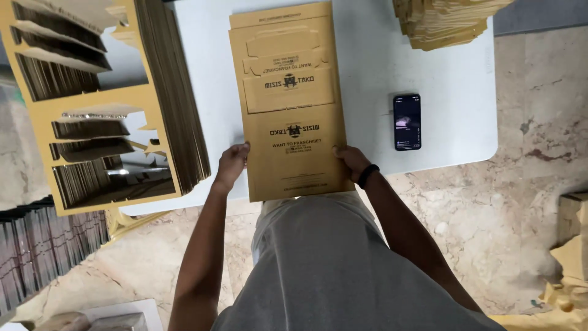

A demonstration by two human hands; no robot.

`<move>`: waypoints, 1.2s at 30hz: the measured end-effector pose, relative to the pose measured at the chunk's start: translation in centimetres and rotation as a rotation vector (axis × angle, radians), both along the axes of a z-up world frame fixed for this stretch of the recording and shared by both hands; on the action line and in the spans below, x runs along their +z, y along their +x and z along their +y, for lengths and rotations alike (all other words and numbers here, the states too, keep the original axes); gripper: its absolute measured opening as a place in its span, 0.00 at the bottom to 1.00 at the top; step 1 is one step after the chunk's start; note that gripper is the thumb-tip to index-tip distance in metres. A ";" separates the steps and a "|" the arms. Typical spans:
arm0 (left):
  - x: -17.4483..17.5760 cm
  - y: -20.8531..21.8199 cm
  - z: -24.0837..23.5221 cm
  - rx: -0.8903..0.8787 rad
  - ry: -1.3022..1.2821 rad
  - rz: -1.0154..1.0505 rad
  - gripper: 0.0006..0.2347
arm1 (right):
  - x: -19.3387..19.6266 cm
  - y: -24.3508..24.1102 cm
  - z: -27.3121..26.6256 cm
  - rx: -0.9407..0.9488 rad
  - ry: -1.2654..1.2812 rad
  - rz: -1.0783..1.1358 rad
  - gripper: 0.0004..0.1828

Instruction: Folding cardboard sheets into packaging inserts and stacking them on a table.

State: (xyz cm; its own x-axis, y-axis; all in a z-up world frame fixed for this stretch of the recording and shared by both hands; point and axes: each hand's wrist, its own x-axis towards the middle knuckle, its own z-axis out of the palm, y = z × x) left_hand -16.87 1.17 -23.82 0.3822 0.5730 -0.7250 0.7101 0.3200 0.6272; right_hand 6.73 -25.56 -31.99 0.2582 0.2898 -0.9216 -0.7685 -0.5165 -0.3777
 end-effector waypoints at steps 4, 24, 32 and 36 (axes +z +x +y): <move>5.7 2.5 1.0 0.148 -0.179 -0.165 0.12 | 2.5 -0.2 0.0 0.012 -0.029 -0.047 0.37; -5.6 5.0 2.7 -0.680 0.451 0.235 0.17 | 10.0 -6.0 17.7 0.513 -0.071 -0.359 0.21; 1.4 6.0 -0.4 -1.073 0.832 0.175 0.09 | 6.3 -5.8 17.5 0.673 -0.152 -0.381 0.18; 5.5 7.2 1.3 -1.079 0.660 0.245 0.12 | 5.6 -5.8 17.3 0.725 -0.153 -0.376 0.22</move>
